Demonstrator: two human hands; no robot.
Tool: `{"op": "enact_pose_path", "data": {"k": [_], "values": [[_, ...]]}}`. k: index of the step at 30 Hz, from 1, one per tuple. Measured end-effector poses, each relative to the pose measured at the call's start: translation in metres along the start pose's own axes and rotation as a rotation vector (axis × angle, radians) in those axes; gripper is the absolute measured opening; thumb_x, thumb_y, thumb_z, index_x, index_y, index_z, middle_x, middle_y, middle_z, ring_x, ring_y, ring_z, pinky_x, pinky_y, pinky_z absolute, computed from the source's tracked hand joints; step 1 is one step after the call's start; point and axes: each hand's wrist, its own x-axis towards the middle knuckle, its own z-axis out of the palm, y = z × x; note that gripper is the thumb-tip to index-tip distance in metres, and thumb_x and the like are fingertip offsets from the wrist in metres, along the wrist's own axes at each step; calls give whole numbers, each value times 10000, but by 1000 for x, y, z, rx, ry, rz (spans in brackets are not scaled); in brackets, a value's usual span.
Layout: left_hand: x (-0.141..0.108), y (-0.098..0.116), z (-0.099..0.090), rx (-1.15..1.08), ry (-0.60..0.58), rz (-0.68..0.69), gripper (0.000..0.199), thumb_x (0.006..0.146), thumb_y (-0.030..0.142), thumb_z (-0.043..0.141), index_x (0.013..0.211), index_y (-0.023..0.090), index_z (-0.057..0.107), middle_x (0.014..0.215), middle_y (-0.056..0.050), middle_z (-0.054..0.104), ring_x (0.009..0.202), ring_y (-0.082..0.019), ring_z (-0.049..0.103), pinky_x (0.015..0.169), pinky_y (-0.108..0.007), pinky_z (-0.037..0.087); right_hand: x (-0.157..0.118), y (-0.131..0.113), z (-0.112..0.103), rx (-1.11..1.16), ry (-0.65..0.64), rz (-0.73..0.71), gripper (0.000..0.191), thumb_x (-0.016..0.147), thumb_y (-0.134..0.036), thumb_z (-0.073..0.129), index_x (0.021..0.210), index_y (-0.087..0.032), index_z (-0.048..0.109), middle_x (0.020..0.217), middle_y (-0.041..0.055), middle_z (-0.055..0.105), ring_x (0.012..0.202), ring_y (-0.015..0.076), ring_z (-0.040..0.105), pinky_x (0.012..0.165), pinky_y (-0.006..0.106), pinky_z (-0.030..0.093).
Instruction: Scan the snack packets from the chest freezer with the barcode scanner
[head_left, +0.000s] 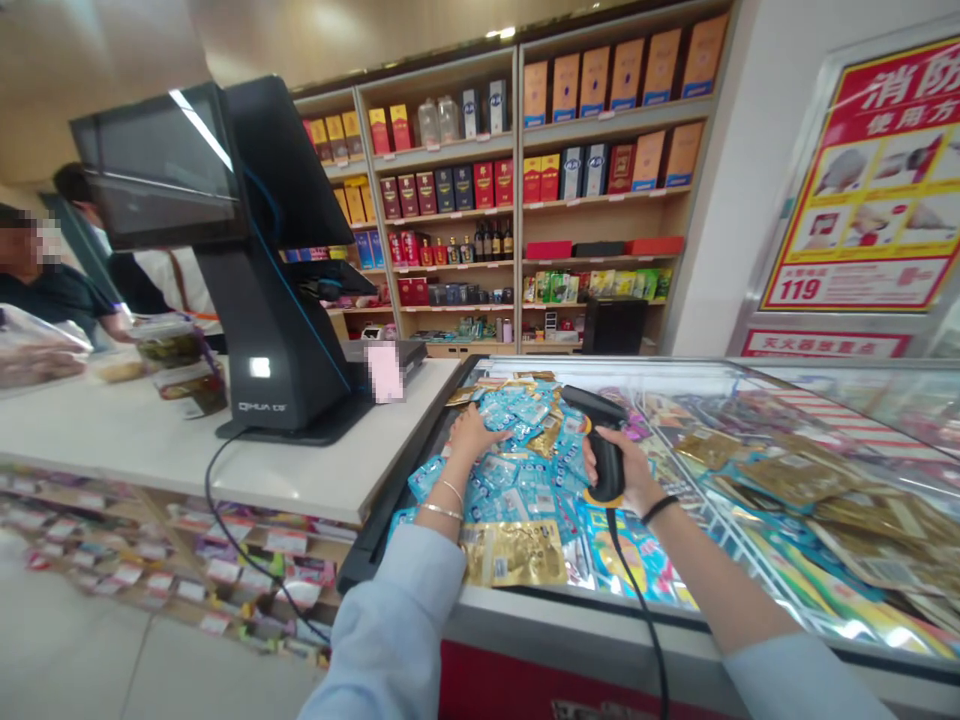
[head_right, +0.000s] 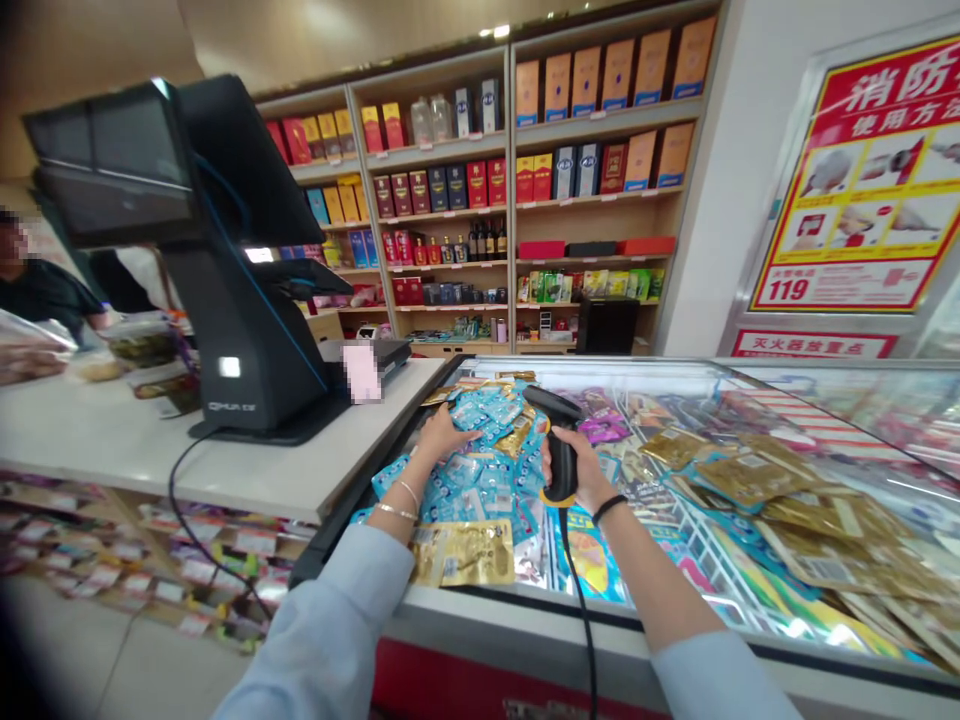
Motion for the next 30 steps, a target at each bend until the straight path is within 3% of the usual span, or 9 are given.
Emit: {"op": "enact_pose_path", "data": {"k": [8,12,17,21,30], "values": [[1,1,4,-64,40,39,976,659,538,766,1425,130,318,1386,-230,514,1329,-367,445,1076,-420,334,-3,5,8,-45,-20,42,389,754,-505,602,542,-180,573,406,6,512,325,115,464,326,223,383],[2,1,10,-156,102,90,984,638,422,802,1419,116,288,1374,-240,462,1330,-371,435,1088,-447,326,-4,4,12,-34,-1,10,341,754,-479,618,587,-185,573,443,-1,539,324,118,480,317,226,389],[5,2,11,-400,218,278,1006,601,189,783,1437,149,224,1410,-196,310,1354,-331,409,1110,-441,345,-6,3,16,-74,-7,-18,302,745,-455,658,625,-194,566,438,-7,543,325,131,497,310,234,394],[6,6,9,-526,281,314,990,590,83,739,1438,118,231,1381,-196,286,1358,-331,390,1146,-450,312,-7,3,19,-76,-22,-6,345,724,-481,672,587,-186,555,434,-6,539,317,126,504,304,224,389],[1,16,-1,-652,399,392,1028,619,46,676,1508,228,193,1407,-135,277,1387,-302,355,1165,-455,301,-8,4,23,-15,-10,-45,286,704,-447,692,743,-192,567,486,-36,561,310,130,501,289,238,401]]}}
